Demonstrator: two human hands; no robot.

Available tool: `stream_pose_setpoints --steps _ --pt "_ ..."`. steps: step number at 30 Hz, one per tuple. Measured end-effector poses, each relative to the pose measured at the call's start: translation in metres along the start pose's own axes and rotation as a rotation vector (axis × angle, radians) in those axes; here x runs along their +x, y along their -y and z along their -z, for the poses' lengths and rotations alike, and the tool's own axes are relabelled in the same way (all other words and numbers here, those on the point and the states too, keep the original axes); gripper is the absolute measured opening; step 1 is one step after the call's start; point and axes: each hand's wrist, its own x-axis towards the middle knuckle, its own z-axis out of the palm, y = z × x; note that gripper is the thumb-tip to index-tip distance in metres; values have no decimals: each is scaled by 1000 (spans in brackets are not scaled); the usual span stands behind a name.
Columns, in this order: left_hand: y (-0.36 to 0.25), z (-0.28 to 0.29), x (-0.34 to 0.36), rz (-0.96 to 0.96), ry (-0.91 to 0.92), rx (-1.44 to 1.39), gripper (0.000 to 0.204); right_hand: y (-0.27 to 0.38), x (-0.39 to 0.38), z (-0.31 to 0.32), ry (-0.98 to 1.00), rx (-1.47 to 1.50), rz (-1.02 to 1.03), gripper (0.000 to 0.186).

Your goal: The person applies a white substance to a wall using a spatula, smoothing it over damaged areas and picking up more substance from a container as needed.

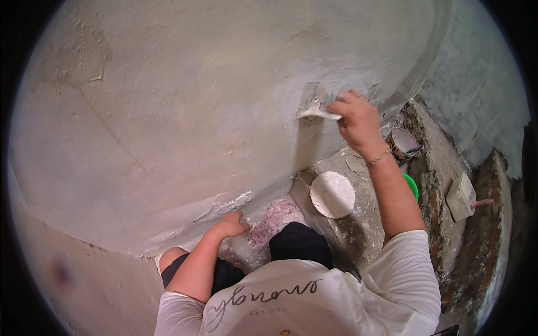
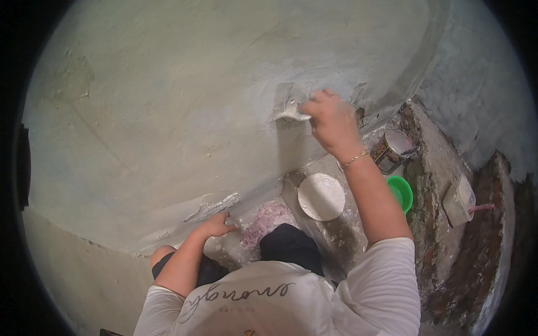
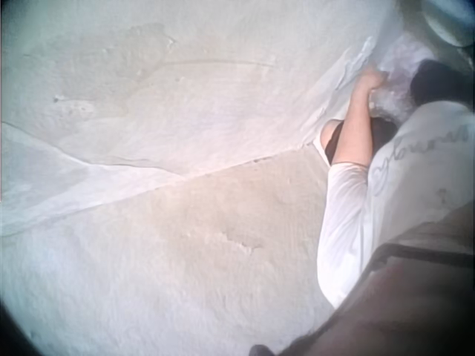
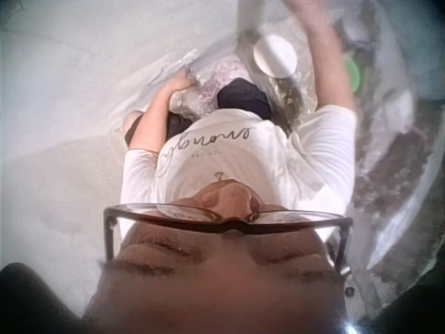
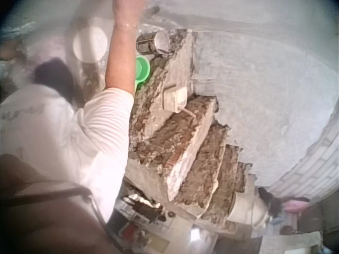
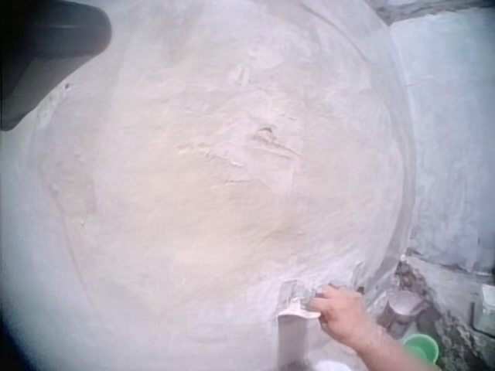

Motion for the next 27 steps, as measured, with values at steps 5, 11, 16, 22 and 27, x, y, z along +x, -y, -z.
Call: stream_pose_setpoints --steps 5,11,16,22,27 --pt "2 0 -4 36 5 24 74 16 -2 5 -329 -31 -13 36" --pt "-3 -3 3 3 0 16 74 16 -57 -61 -205 -101 38 45" --pt "-2 -1 0 7 13 34 74 22 -95 -63 -32 8 42 41" --pt "-4 -4 7 1 30 32 73 11 -55 -41 118 63 -75 28" --pt "-2 -2 4 31 28 19 73 -7 -5 -4 -81 59 -70 27"
